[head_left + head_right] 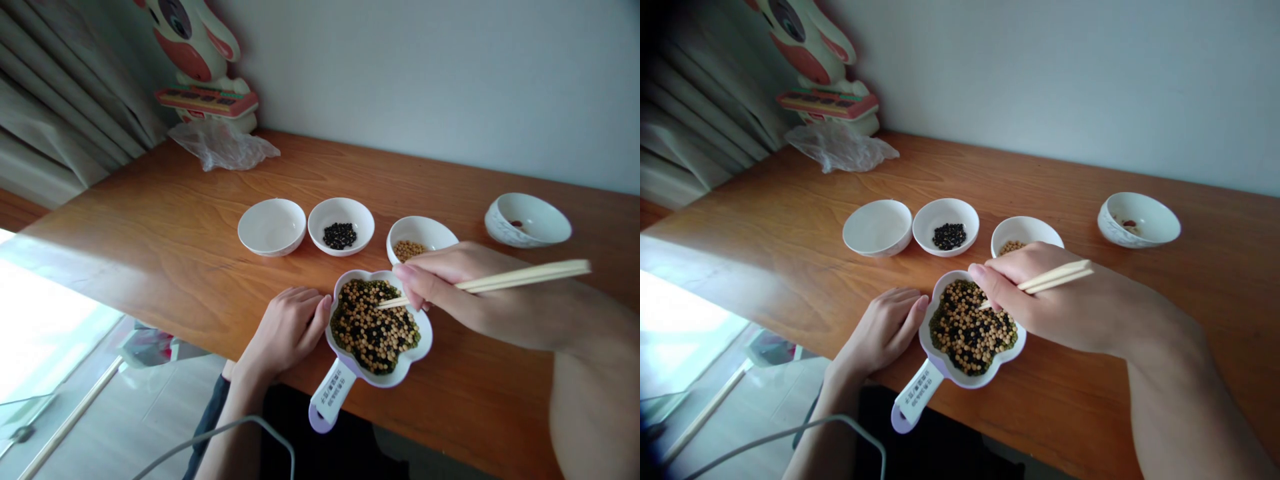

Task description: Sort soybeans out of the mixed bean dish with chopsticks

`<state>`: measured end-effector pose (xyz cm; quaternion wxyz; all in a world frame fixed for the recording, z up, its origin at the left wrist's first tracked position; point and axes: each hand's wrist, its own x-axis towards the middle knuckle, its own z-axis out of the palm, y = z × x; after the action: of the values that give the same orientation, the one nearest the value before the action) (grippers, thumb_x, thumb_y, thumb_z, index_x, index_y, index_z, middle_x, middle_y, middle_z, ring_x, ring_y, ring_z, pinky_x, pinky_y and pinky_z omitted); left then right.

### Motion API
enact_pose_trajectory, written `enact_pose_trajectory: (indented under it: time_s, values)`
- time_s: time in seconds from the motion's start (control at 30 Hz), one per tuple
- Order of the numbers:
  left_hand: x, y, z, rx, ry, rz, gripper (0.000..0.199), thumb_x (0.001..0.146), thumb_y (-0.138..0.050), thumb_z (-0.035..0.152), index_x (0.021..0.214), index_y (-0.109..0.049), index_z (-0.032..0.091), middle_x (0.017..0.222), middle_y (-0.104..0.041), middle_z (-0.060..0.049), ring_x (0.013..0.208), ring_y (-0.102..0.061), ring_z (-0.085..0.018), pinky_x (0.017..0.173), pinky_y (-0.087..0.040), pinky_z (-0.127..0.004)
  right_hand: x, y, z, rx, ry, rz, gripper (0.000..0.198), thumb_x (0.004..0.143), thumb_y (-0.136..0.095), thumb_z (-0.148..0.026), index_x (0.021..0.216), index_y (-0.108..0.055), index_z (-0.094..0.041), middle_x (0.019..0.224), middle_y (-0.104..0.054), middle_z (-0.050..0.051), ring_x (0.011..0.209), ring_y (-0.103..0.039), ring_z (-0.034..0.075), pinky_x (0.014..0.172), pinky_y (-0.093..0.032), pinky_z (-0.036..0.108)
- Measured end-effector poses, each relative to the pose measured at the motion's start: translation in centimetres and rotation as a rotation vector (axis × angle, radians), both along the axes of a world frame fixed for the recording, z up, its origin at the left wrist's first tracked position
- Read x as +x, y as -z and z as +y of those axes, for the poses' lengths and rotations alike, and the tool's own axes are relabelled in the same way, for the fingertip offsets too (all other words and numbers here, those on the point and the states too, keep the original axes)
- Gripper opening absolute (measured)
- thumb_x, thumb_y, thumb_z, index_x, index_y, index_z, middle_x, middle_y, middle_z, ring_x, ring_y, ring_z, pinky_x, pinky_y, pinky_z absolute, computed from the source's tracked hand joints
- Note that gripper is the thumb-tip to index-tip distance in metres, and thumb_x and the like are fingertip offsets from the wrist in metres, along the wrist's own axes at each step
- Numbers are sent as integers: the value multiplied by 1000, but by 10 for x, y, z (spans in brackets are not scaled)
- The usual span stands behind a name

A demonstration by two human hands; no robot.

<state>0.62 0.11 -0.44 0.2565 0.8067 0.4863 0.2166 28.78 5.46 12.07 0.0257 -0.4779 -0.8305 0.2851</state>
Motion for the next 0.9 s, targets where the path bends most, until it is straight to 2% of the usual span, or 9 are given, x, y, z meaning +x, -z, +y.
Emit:
enact_pose_trajectory:
  time_s: [0.13,0.37,0.63,0.9]
  values:
    - [0,0,0,1,-1,1,39,113,-34,30,77,-45,20,78,-59,-1,71,-52,-16,77,-40,-32,1,-9,3,-1,-6,76,56,107,-40,-59,76,-67,-21,67,-68,2,64,-59,18,65,-40,34]
    - [1,-1,0,8,-4,8,40,113,-34,30,77,-47,21,79,-61,-2,73,-54,-17,78,-42,-32,-6,-18,4,17,16,36,58,108,-36,-59,76,-65,-21,71,-68,3,68,-59,19,68,-39,36]
    - [0,-1,1,-7,1,13,40,113,-33,32,77,-44,21,78,-59,-1,72,-52,-16,78,-41,-32,-4,-11,6,2,-72,60,53,108,-39,-55,80,-69,-21,71,-68,1,66,-57,16,62,-35,34]
    - [1,-1,0,-8,-3,9,39,113,-34,31,77,-45,21,78,-60,-2,72,-53,-16,78,-41,-32,-5,-9,6,-16,-98,114,49,109,-40,-50,82,-68,-21,74,-68,1,68,-58,17,64,-38,33]
